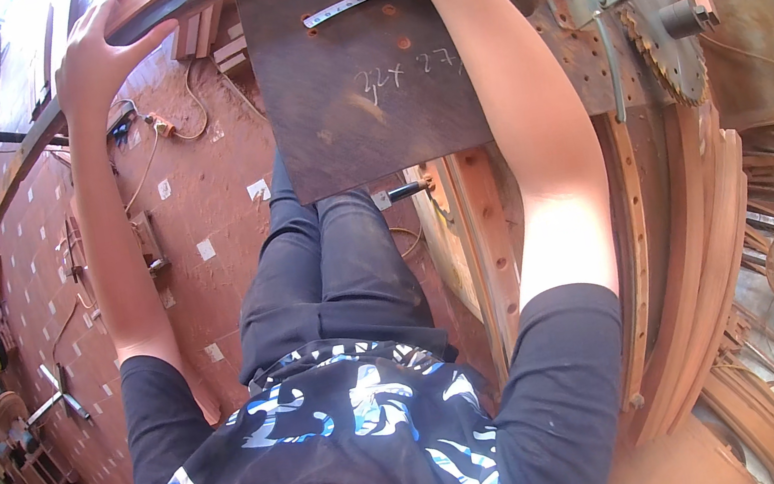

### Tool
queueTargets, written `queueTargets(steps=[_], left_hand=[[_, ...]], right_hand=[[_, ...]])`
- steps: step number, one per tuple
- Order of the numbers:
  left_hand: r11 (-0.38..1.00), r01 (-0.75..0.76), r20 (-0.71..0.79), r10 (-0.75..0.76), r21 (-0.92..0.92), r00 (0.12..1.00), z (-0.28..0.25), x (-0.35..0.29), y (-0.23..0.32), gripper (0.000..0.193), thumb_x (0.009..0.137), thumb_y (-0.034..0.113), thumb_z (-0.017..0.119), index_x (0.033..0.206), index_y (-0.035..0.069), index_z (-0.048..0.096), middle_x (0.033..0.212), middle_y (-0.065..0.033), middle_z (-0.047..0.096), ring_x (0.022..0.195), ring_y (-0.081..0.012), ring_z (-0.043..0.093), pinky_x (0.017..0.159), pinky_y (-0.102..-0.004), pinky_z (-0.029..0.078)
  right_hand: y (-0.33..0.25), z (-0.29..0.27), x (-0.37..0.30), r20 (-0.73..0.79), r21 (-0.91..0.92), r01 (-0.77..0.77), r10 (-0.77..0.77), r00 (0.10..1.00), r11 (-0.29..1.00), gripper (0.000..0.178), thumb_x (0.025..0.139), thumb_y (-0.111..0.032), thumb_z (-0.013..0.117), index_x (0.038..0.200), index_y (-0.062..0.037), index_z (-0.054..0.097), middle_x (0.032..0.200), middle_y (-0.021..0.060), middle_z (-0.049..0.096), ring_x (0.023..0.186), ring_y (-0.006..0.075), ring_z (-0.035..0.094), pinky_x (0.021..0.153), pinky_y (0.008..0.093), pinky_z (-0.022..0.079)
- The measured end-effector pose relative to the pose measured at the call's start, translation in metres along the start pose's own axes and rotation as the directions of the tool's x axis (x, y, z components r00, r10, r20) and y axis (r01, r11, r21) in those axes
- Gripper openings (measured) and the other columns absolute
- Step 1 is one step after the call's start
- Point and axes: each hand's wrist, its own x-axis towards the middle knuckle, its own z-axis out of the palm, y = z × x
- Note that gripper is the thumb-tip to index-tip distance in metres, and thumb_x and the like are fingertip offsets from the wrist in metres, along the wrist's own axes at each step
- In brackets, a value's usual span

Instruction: The person repeatedly rubs a long wooden plank against a stationary surface on a workbench, flipping the plank over several times to sand different sides. The hands hold the plank and move it back and forth in a consistent motion.

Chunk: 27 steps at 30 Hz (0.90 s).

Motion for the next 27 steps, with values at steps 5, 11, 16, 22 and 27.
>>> queueTargets(steps=[5, 11, 16, 22, 27], left_hand=[[0.993, 0.002, 0.121, -0.016, 0.121, 0.992, 0.033, 0.011, -0.034, 0.099, 0.065, 0.084, 0.079, 0.139, 0.018, 0.068, 0.131, -0.0070, 0.073, 0.121, -0.0263, 0.071, 0.102, -0.0428, 0.057], [0.991, 0.015, 0.130, -0.032, 0.134, 0.991, 0.026, 0.011, -0.031, 0.106, 0.065, 0.091, 0.071, 0.140, 0.015, 0.065, 0.132, -0.0090, 0.072, 0.121, -0.0277, 0.070, 0.099, -0.0449, 0.058], [0.992, 0.013, 0.101, -0.025, 0.122, 0.995, 0.013, -0.003, -0.020, 0.110, 0.063, 0.093, 0.070, 0.136, 0.012, 0.068, 0.132, -0.0121, 0.071, 0.121, -0.0287, 0.069, 0.102, -0.0437, 0.056], [0.992, 0.057, 0.143, -0.073, 0.116, 0.987, -0.008, -0.028, 0.005, 0.113, 0.061, 0.092, 0.072, 0.139, 0.011, 0.066, 0.134, -0.0125, 0.070, 0.123, -0.0292, 0.068, 0.102, -0.0455, 0.056], [0.990, 0.091, 0.174, -0.109, 0.111, 0.979, -0.039, -0.065, 0.028, 0.114, 0.060, 0.091, 0.074, 0.141, 0.010, 0.065, 0.137, -0.0112, 0.068, 0.123, -0.0293, 0.068, 0.102, -0.0469, 0.057]], right_hand=[[0.011, 0.005, 0.011, -0.032, -0.002, -0.002, 0.002, 0.999, 1.000, 0.029, 0.092, -0.030, 0.069, 0.094, -0.0006, 0.072, 0.096, 0.0216, 0.071, 0.095, 0.0377, 0.069, 0.087, 0.0457, 0.054], [0.006, 0.009, 0.009, -0.088, 0.022, -0.009, 0.011, 0.996, 1.000, 0.026, 0.092, -0.027, 0.068, 0.090, -0.0017, 0.072, 0.096, 0.0217, 0.070, 0.095, 0.0390, 0.069, 0.086, 0.0467, 0.053], [-0.010, 0.000, -0.009, -0.026, -0.014, -0.060, 0.060, 0.998, 0.998, 0.026, 0.095, -0.030, 0.066, 0.094, -0.0055, 0.074, 0.098, 0.0186, 0.072, 0.096, 0.0384, 0.068, 0.085, 0.0480, 0.053], [-0.002, -0.007, -0.038, -0.057, -0.091, -0.010, 0.004, 0.998, 0.996, 0.031, 0.095, -0.034, 0.063, 0.107, -0.0085, 0.075, 0.106, 0.0130, 0.071, 0.105, 0.0324, 0.068, 0.096, 0.0438, 0.052], [-0.025, -0.023, -0.076, -0.054, -0.072, -0.012, 0.008, 0.998, 0.997, 0.029, 0.096, -0.033, 0.065, 0.105, -0.0068, 0.075, 0.102, 0.0134, 0.071, 0.102, 0.0322, 0.067, 0.093, 0.0433, 0.053]])
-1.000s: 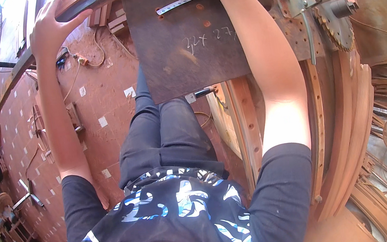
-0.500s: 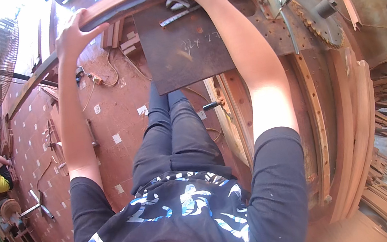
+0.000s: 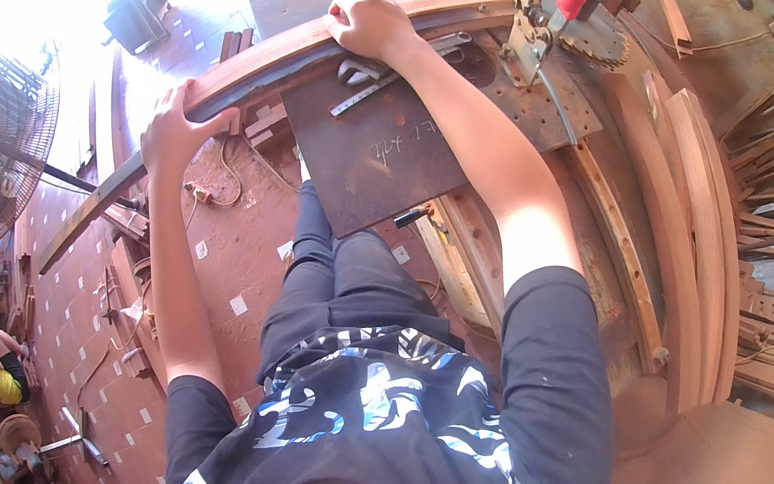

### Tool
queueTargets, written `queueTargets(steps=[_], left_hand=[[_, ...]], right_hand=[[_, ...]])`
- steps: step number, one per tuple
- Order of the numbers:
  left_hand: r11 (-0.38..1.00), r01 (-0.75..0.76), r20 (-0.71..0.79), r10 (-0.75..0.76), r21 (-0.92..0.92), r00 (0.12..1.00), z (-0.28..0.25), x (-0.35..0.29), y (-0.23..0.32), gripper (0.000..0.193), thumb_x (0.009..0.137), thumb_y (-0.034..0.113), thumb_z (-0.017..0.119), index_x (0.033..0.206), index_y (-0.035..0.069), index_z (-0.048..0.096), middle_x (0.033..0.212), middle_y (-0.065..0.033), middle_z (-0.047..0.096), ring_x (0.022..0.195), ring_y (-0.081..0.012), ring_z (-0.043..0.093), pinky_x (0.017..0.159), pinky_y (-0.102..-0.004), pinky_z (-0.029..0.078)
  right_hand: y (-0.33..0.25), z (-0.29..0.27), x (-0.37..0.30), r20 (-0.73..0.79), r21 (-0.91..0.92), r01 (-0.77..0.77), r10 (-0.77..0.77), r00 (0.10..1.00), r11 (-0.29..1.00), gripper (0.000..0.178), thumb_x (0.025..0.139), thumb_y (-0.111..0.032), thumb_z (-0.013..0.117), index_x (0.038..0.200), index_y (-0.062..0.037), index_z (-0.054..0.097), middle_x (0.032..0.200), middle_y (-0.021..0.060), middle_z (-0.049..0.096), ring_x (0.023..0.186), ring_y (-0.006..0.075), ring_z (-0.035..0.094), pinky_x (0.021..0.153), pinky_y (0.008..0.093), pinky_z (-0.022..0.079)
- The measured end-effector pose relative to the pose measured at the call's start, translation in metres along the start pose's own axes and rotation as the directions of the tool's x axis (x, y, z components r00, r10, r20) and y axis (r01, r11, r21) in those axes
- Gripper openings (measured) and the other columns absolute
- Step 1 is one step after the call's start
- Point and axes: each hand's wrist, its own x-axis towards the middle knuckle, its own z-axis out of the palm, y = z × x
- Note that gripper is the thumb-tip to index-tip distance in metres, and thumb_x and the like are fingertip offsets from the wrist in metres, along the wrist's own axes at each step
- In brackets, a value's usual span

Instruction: The person repeatedly rubs a long wooden plank against a stationary surface on a workbench, flipping the plank over several times to sand different sides. The hands hold the plank and move it back and forth in a consistent motion.

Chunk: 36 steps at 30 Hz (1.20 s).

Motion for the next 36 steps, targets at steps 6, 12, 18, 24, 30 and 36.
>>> queueTargets(steps=[6, 12, 18, 24, 30, 36], left_hand=[[0.999, -0.023, -0.018, 0.022, -0.034, 1.000, -0.026, -0.048, 0.020, 0.106, 0.064, 0.084, 0.078, 0.138, 0.009, 0.066, 0.136, -0.0116, 0.069, 0.122, -0.0289, 0.068, 0.099, -0.0470, 0.058], [0.998, -0.014, -0.037, 0.012, -0.060, 0.999, -0.050, -0.105, 0.035, 0.102, 0.064, 0.080, 0.081, 0.137, 0.010, 0.066, 0.130, -0.0101, 0.069, 0.120, -0.0285, 0.068, 0.098, -0.0468, 0.058], [0.990, -0.034, -0.060, 0.026, -0.134, 0.998, -0.071, -0.142, 0.047, 0.100, 0.062, 0.073, 0.086, 0.135, 0.008, 0.066, 0.132, -0.0101, 0.069, 0.122, -0.0273, 0.067, 0.095, -0.0457, 0.060], [0.990, -0.048, -0.055, 0.041, -0.134, 0.998, -0.093, -0.182, 0.065, 0.102, 0.059, 0.075, 0.087, 0.131, 0.005, 0.067, 0.134, -0.0123, 0.068, 0.125, -0.0290, 0.064, 0.097, -0.0466, 0.060], [0.987, -0.084, -0.072, 0.074, -0.137, 0.995, -0.100, -0.203, 0.070, 0.102, 0.059, 0.075, 0.086, 0.132, 0.007, 0.066, 0.130, -0.0105, 0.068, 0.123, -0.0303, 0.064, 0.093, -0.0467, 0.061], [0.987, -0.110, -0.087, 0.100, -0.119, 0.991, -0.099, -0.203, 0.069, 0.099, 0.059, 0.073, 0.087, 0.131, 0.008, 0.066, 0.127, -0.0092, 0.068, 0.121, -0.0304, 0.064, 0.091, -0.0457, 0.061]], right_hand=[[-0.025, -0.036, -0.049, 0.039, -0.040, 0.006, -0.005, 0.999, 0.999, 0.036, 0.100, -0.038, 0.059, 0.109, -0.0069, 0.074, 0.114, 0.0162, 0.072, 0.112, 0.0341, 0.066, 0.103, 0.0458, 0.047], [-0.054, -0.065, -0.104, 0.084, -0.045, 0.037, -0.033, 0.996, 0.998, 0.049, 0.102, -0.046, 0.057, 0.122, -0.0046, 0.071, 0.123, 0.0170, 0.069, 0.122, 0.0355, 0.062, 0.110, 0.0464, 0.042], [-0.079, -0.093, -0.138, 0.126, -0.082, -0.056, 0.066, 0.990, 0.995, 0.044, 0.102, -0.042, 0.059, 0.122, -0.0051, 0.069, 0.125, 0.0158, 0.069, 0.124, 0.0349, 0.060, 0.114, 0.0468, 0.038], [-0.091, -0.113, -0.175, 0.137, -0.114, -0.054, 0.070, 0.988, 0.992, 0.046, 0.101, -0.044, 0.059, 0.127, -0.0060, 0.065, 0.127, 0.0153, 0.067, 0.129, 0.0339, 0.057, 0.122, 0.0502, 0.030], [-0.104, -0.130, -0.192, 0.152, -0.107, -0.067, 0.083, 0.985, 0.992, 0.041, 0.099, -0.040, 0.064, 0.121, -0.0049, 0.067, 0.123, 0.0137, 0.069, 0.127, 0.0316, 0.059, 0.122, 0.0510, 0.030], [-0.110, -0.131, -0.192, 0.158, -0.117, -0.059, 0.077, 0.984, 0.991, 0.037, 0.098, -0.035, 0.066, 0.119, -0.0046, 0.068, 0.119, 0.0126, 0.070, 0.125, 0.0312, 0.059, 0.122, 0.0512, 0.031]])
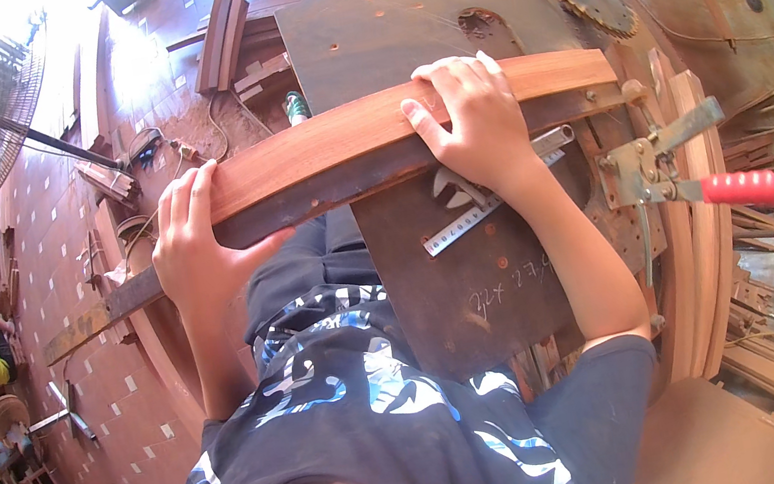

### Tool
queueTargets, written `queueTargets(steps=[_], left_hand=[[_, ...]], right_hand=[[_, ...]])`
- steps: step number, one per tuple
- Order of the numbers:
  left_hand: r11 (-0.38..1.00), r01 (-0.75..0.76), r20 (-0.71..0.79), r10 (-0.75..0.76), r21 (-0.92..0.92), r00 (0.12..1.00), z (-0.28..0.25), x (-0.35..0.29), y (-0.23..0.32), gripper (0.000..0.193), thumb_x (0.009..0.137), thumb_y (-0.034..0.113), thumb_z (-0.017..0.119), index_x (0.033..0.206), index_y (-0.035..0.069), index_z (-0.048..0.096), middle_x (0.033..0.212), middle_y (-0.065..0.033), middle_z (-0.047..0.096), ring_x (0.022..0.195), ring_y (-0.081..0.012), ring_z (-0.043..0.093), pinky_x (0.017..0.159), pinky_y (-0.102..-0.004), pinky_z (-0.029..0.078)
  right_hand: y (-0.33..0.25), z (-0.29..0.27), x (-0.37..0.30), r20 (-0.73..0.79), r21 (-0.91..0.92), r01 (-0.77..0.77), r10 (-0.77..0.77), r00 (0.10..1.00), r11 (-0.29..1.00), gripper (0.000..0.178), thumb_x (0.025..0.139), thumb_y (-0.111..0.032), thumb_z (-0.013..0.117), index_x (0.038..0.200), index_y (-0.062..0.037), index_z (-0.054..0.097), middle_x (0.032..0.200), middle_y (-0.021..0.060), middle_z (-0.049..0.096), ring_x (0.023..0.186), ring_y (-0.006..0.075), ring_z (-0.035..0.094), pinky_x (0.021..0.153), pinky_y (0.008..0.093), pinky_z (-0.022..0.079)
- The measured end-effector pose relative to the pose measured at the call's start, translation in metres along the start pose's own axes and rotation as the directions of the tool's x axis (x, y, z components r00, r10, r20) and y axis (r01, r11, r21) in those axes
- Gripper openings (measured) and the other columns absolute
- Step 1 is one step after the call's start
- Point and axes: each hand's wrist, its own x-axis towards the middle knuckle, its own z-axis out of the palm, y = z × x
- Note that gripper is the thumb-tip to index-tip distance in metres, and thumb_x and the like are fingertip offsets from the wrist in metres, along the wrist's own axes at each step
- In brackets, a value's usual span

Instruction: The person repeatedly rubs a long wooden plank against a stationary surface on a workbench, flipping the plank over several times to sand different sides. The hands hold the plank and move it back and forth in a consistent motion.

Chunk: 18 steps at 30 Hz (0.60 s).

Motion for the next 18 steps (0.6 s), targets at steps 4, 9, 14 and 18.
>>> queueTargets(steps=[4, 9, 14, 18], left_hand=[[1.000, 0.004, -0.008, -0.004, -0.010, 1.000, 0.004, 0.011, -0.001, 0.097, 0.059, 0.070, 0.088, 0.129, 0.008, 0.067, 0.126, -0.0090, 0.068, 0.120, -0.0309, 0.065, 0.092, -0.0459, 0.060], [0.999, 0.013, -0.005, -0.013, -0.034, 1.000, 0.015, 0.033, -0.010, 0.096, 0.058, 0.070, 0.089, 0.128, 0.008, 0.068, 0.126, -0.0095, 0.068, 0.120, -0.0324, 0.065, 0.093, -0.0460, 0.060], [1.000, -0.009, -0.034, 0.008, -0.014, 0.999, 0.038, 0.062, -0.033, 0.098, 0.057, 0.072, 0.088, 0.128, 0.007, 0.068, 0.127, -0.0101, 0.068, 0.121, -0.0321, 0.065, 0.094, -0.0456, 0.059], [1.000, 0.001, -0.077, -0.002, -0.006, 0.997, 0.059, 0.093, -0.052, 0.100, 0.056, 0.077, 0.086, 0.127, 0.008, 0.069, 0.127, -0.0103, 0.069, 0.122, -0.0321, 0.065, 0.095, -0.0445, 0.059]], right_hand=[[0.006, 0.002, 0.008, 0.008, 0.009, -0.003, 0.003, 1.000, 1.000, 0.037, 0.098, -0.034, 0.067, 0.119, -0.0044, 0.068, 0.119, 0.0128, 0.070, 0.124, 0.0317, 0.059, 0.122, 0.0512, 0.031], [0.015, 0.013, 0.031, 0.005, -0.013, 0.021, -0.021, 1.000, 1.000, 0.036, 0.098, -0.033, 0.067, 0.118, -0.0039, 0.067, 0.117, 0.0141, 0.069, 0.120, 0.0337, 0.061, 0.120, 0.0531, 0.033], [0.025, 0.032, 0.067, -0.013, 0.005, 0.033, -0.033, 0.999, 0.999, 0.033, 0.099, -0.032, 0.065, 0.119, -0.0060, 0.067, 0.118, 0.0137, 0.069, 0.117, 0.0344, 0.061, 0.117, 0.0531, 0.036], [0.038, 0.048, 0.106, -0.016, 0.024, 0.033, -0.032, 0.999, 0.999, 0.035, 0.101, -0.035, 0.064, 0.119, -0.0046, 0.068, 0.118, 0.0139, 0.070, 0.116, 0.0340, 0.062, 0.116, 0.0486, 0.037]])
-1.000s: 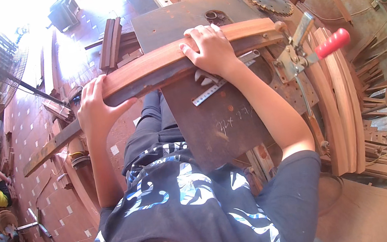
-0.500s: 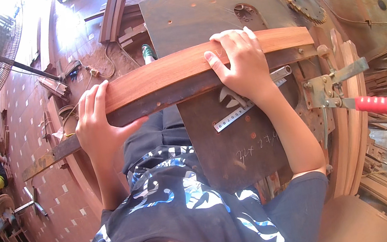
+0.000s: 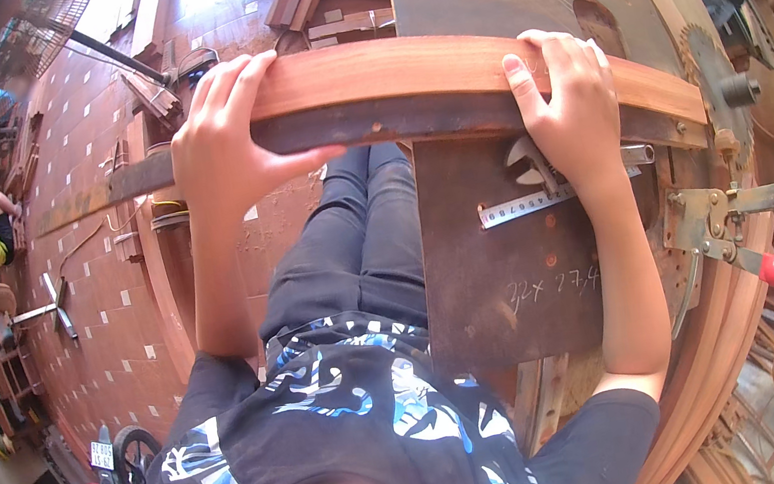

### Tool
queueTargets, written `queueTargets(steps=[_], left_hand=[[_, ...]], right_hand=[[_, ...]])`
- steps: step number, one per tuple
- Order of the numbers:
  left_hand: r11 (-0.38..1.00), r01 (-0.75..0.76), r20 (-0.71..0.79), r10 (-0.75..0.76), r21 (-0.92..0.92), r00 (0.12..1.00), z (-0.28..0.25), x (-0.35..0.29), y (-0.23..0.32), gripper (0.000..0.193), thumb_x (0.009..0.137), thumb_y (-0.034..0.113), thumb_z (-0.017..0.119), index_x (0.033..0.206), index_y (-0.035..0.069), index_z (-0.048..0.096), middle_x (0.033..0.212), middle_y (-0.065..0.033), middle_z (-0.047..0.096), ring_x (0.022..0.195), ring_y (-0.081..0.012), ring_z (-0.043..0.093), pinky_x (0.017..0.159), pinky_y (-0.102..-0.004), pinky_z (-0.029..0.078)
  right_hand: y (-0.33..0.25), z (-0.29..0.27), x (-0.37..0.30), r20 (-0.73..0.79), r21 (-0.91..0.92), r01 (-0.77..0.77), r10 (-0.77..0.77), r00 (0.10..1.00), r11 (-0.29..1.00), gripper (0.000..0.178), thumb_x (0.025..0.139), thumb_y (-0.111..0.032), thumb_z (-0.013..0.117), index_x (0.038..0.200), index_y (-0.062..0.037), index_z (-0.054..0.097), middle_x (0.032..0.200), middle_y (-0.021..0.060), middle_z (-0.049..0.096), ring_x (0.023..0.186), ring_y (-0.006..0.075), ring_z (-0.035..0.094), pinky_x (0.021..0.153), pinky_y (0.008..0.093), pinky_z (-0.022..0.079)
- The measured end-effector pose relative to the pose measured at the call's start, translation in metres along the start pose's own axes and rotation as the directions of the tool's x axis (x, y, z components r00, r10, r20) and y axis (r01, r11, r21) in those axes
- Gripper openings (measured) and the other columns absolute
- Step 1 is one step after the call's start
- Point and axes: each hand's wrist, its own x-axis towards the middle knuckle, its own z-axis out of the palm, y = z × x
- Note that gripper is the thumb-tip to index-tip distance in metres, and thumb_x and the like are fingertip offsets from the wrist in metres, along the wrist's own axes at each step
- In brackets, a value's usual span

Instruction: The person repeatedly rubs a long wooden plank against a stationary surface on a workbench, flipping the plank over several times to sand different sides. The hands hold the plank and move it back and forth in a consistent motion.

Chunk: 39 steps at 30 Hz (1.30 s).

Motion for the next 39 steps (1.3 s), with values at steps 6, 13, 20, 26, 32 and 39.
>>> queueTargets(steps=[6, 13, 20, 26, 32, 39], left_hand=[[0.999, -0.001, -0.070, 0.003, 0.032, 0.998, 0.033, 0.045, -0.025, 0.101, 0.056, 0.082, 0.082, 0.127, 0.011, 0.070, 0.126, -0.0079, 0.071, 0.116, -0.0254, 0.070, 0.090, -0.0432, 0.061], [0.998, 0.015, -0.090, -0.010, 0.062, 0.996, 0.066, 0.085, -0.051, 0.106, 0.056, 0.092, 0.073, 0.125, 0.011, 0.071, 0.121, -0.0082, 0.072, 0.116, -0.0268, 0.069, 0.091, -0.0451, 0.060], [0.995, 0.053, 0.036, -0.057, 0.083, 0.998, 0.077, 0.107, -0.060, 0.113, 0.057, 0.094, 0.071, 0.134, 0.012, 0.068, 0.133, -0.0064, 0.071, 0.115, -0.0302, 0.071, 0.099, -0.0464, 0.057], [0.996, 0.052, 0.057, -0.056, 0.069, 0.997, 0.079, 0.111, -0.059, 0.113, 0.057, 0.094, 0.071, 0.134, 0.011, 0.068, 0.133, -0.0058, 0.071, 0.115, -0.0281, 0.071, 0.100, -0.0441, 0.057], [0.998, 0.047, 0.032, -0.048, 0.051, 0.998, 0.082, 0.110, -0.064, 0.109, 0.062, 0.092, 0.070, 0.131, 0.008, 0.068, 0.123, -0.0106, 0.072, 0.113, -0.0292, 0.070, 0.093, -0.0426, 0.058], [0.997, 0.039, 0.086, -0.044, 0.068, 0.995, 0.084, 0.113, -0.058, 0.113, 0.062, 0.096, 0.067, 0.138, 0.012, 0.066, 0.123, -0.0102, 0.075, 0.102, -0.0297, 0.076, 0.085, -0.0428, 0.062]], right_hand=[[0.029, 0.023, 0.054, -0.007, 0.022, -0.018, 0.018, 1.000, 1.000, 0.042, 0.102, -0.039, 0.063, 0.122, -0.0026, 0.070, 0.121, 0.0176, 0.071, 0.119, 0.0355, 0.062, 0.111, 0.0451, 0.043], [0.052, 0.053, 0.103, -0.043, 0.066, -0.043, 0.046, 0.998, 0.997, 0.044, 0.102, -0.040, 0.063, 0.123, -0.0021, 0.072, 0.125, 0.0215, 0.071, 0.121, 0.0380, 0.064, 0.107, 0.0447, 0.046], [0.059, 0.064, 0.125, -0.047, 0.142, -0.078, 0.085, 0.995, 0.987, 0.040, 0.102, -0.036, 0.063, 0.119, -0.0009, 0.073, 0.120, 0.0222, 0.073, 0.116, 0.0380, 0.067, 0.103, 0.0439, 0.049], [0.064, 0.065, 0.126, -0.088, 0.058, -0.058, 0.063, 0.994, 0.997, 0.039, 0.100, -0.038, 0.062, 0.118, -0.0052, 0.074, 0.120, 0.0203, 0.074, 0.117, 0.0386, 0.066, 0.104, 0.0458, 0.048], [0.059, 0.071, 0.131, -0.115, 0.067, -0.069, 0.077, 0.990, 0.995, 0.038, 0.098, -0.039, 0.063, 0.114, -0.0063, 0.076, 0.112, 0.0206, 0.075, 0.110, 0.0396, 0.068, 0.100, 0.0466, 0.051], [0.076, 0.075, 0.131, -0.132, 0.048, 0.000, 0.007, 0.991, 0.999, 0.040, 0.098, -0.042, 0.061, 0.115, -0.0089, 0.077, 0.115, 0.0166, 0.076, 0.112, 0.0386, 0.068, 0.100, 0.0472, 0.052]])
